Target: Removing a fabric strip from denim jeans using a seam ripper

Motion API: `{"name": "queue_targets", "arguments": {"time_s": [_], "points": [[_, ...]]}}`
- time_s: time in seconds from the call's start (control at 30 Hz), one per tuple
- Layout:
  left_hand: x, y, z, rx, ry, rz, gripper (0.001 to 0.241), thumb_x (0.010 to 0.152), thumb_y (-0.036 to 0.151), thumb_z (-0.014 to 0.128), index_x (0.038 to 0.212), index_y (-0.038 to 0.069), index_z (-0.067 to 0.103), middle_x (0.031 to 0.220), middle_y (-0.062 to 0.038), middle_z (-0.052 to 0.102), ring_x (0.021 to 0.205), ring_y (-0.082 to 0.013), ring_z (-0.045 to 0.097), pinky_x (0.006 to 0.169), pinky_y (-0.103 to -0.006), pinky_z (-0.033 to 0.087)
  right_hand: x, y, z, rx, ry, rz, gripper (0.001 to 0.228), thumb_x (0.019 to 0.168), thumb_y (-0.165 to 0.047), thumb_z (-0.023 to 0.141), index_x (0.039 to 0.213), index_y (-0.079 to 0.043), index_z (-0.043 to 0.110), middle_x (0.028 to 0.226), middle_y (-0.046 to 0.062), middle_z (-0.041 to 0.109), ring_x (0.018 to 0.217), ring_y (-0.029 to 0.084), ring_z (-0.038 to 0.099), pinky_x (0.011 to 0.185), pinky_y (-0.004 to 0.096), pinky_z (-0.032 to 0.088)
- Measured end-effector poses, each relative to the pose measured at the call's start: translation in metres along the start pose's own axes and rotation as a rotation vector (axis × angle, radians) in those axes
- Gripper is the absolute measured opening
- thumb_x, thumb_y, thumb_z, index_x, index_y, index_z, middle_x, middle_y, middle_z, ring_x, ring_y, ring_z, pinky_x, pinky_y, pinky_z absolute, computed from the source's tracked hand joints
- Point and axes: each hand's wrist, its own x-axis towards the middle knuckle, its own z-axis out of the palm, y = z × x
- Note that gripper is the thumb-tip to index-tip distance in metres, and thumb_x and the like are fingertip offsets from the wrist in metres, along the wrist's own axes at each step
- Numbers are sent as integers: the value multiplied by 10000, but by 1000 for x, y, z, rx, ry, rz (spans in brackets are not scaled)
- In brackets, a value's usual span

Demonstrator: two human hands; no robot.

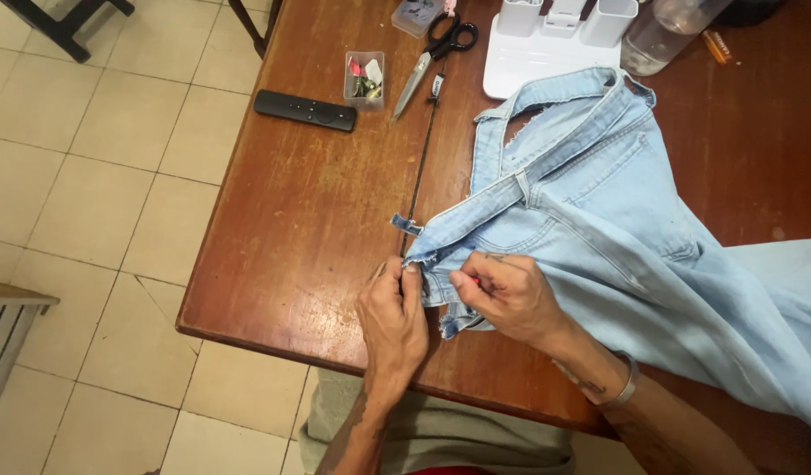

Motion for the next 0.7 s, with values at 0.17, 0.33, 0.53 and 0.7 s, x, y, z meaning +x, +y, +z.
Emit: {"name": "queue_targets", "arguments": {"time_s": [0.17, 0.33, 0.53, 0.7], "points": [[-2, -1, 2, -15, -3, -6, 409, 1258, 231, 584, 886, 75, 645, 716, -188, 614, 724, -407, 698, 760, -531, 577, -2, 2, 3, 4, -16, -20, 324, 1152, -180, 813, 853, -131, 699, 583, 91, 510, 531, 355, 648, 560, 401, 573], [-2, -5, 2, -30, 0, -6, 401, 1260, 216, 576, 898, 89, 693, 706, -139, 623, 714, -326, 674, 756, -494, 565, 3, -7, 3, -43, -32, -67, 350, 1150, -196, 828, 839, -148, 675, 575, 82, 512, 538, 350, 671, 552, 388, 577], [-5, -3, 3, -32, -3, 20, 388, 1251, 184, 592, 890, 101, 705, 710, -109, 626, 711, -321, 669, 763, -486, 565, 8, -15, 8, -215, -6, -96, 346, 1164, -168, 807, 853, -139, 656, 573, 88, 576, 561, 337, 718, 572, 404, 596], [-7, -4, 3, -46, 42, 17, 374, 1235, 214, 633, 895, 62, 670, 695, -236, 589, 692, -475, 677, 733, -534, 576, -3, -1, 2, -66, 83, 27, 341, 1102, -225, 883, 830, -175, 684, 538, 49, 551, 509, 340, 683, 551, 379, 572]]}}
